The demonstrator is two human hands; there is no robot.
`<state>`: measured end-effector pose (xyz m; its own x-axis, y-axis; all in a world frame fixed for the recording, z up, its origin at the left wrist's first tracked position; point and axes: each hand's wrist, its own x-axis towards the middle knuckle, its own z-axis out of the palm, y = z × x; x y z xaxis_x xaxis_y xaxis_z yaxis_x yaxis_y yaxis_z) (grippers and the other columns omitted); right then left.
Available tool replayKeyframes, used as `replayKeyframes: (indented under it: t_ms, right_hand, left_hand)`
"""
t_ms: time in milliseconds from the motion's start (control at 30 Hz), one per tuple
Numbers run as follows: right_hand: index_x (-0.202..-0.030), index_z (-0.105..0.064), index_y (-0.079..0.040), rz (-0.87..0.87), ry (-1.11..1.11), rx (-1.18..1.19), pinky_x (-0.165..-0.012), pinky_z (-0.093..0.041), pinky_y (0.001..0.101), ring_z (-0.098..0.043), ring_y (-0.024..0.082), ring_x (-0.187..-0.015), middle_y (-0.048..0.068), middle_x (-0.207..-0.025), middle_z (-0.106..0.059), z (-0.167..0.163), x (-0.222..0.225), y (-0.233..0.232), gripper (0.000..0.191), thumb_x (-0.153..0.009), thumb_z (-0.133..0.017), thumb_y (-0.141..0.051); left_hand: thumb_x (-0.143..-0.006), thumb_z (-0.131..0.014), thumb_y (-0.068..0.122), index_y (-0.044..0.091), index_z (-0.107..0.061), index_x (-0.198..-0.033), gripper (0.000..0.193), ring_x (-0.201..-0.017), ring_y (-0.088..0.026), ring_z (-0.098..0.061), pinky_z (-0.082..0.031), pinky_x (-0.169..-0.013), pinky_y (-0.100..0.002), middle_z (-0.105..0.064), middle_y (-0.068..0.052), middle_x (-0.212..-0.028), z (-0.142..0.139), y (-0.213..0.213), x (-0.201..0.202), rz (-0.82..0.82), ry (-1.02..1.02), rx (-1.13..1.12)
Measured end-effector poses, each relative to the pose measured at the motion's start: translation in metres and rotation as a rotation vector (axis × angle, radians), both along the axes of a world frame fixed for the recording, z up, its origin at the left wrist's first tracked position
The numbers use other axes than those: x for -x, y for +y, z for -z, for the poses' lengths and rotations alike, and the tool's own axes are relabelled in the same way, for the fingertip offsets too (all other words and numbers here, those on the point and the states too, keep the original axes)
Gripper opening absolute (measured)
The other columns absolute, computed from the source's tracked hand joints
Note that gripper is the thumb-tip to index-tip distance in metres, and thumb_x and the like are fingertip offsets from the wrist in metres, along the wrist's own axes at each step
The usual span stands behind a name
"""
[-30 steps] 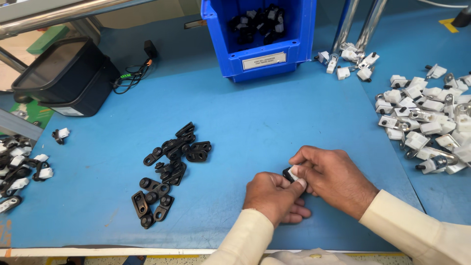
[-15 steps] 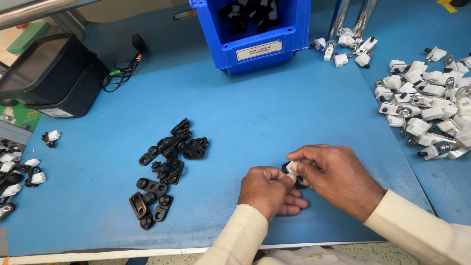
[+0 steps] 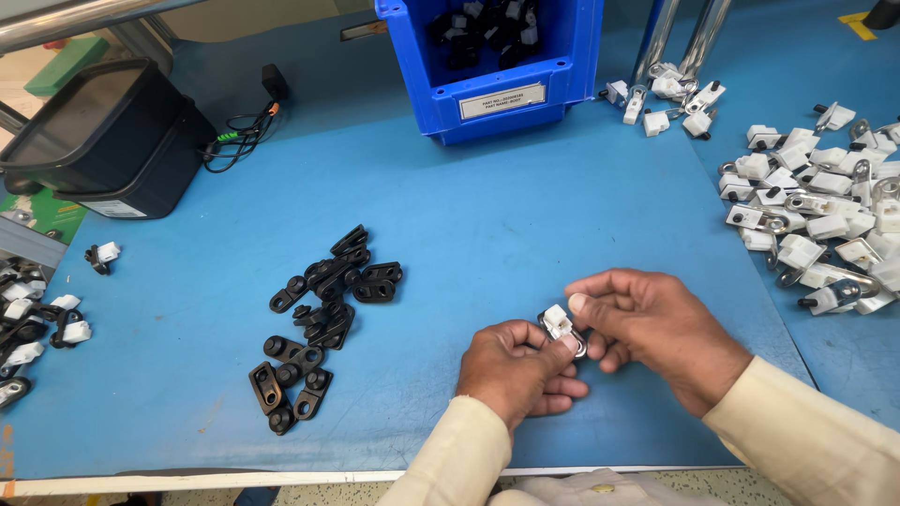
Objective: The person repeatedly picks a black plastic bracket and a white electrical component, aligns them, and presses them together to form an assembly. The person places each completed assembly into a blue bin and continues the process with new parts from the piles on the table.
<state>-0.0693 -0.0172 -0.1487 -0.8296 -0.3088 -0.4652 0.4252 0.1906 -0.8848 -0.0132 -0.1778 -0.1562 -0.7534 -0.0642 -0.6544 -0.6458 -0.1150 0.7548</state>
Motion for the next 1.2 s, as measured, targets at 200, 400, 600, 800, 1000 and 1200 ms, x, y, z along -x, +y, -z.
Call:
replayKeyframes:
  t_ms: [200,400,600,800,1000,1200]
  right_hand:
    - [-0.096,-0.073,-0.002,0.021,-0.189,0.037,-0.053,-0.045,0.0255,-0.057,0.011,-0.061,0.004,-0.074,-0.069,0.003,-0.001,0.009,0.025,-0.089,-0.075,-0.026]
    - [-0.094,-0.072,-0.003,0.019,-0.326,0.137,-0.051,-0.043,0.0237,-0.053,0.008,-0.058,0.001,-0.071,-0.065,0.009,0.005,0.014,0.025,-0.086,-0.077,-0.027]
    - [-0.084,-0.069,-0.004,-0.006,-0.400,0.115,-0.048,-0.041,0.0223,-0.053,0.008,-0.055,0.002,-0.067,-0.065,0.009,0.012,0.014,0.024,-0.084,-0.076,-0.027]
    - [-0.082,-0.067,-0.002,0.041,-0.313,0.024,-0.049,-0.045,0.0245,-0.058,0.011,-0.056,0.005,-0.068,-0.067,0.008,0.007,0.010,0.031,-0.093,-0.073,-0.030]
    - [-0.085,-0.065,-0.001,0.110,-0.151,-0.087,-0.045,-0.045,0.0297,-0.059,0.017,-0.052,0.010,-0.068,-0.068,0.006,-0.009,-0.005,0.026,-0.097,-0.067,-0.024]
    - [-0.091,-0.066,0.001,0.089,-0.141,0.020,-0.045,-0.047,0.0286,-0.060,0.016,-0.054,0.008,-0.072,-0.069,0.004,-0.018,-0.005,0.036,-0.096,-0.064,-0.034]
  left_hand:
    - [-0.092,-0.071,0.007,0.002,-0.060,-0.099,0.014,-0.077,-0.021,-0.079,-0.067,-0.062,-0.031,-0.076,-0.015,-0.089,-0.006,0.002,-0.006,-0.029,0.088,-0.066]
    - [-0.089,-0.069,0.002,0.011,-0.051,-0.124,0.041,-0.076,-0.021,-0.078,-0.065,-0.061,-0.029,-0.074,-0.015,-0.086,-0.022,0.006,-0.009,-0.042,0.129,0.001]
    - [-0.088,-0.072,0.004,0.009,-0.058,-0.130,0.044,-0.075,-0.017,-0.077,-0.064,-0.059,-0.025,-0.076,-0.011,-0.084,-0.025,0.007,-0.013,0.039,0.250,0.052]
    - [-0.088,-0.075,0.003,0.001,-0.061,-0.121,0.036,-0.070,-0.015,-0.078,-0.065,-0.056,-0.027,-0.076,-0.010,-0.084,-0.024,0.010,-0.010,-0.006,0.262,0.111]
    - [-0.085,-0.075,0.003,0.014,-0.060,-0.130,0.049,-0.063,-0.014,-0.075,-0.063,-0.054,-0.026,-0.074,-0.009,-0.077,-0.022,0.015,-0.012,0.000,0.229,0.267]
    - [-0.086,-0.073,0.002,0.007,-0.062,-0.128,0.044,-0.067,-0.015,-0.076,-0.065,-0.057,-0.027,-0.073,-0.010,-0.082,-0.016,0.009,-0.014,-0.076,0.222,0.138]
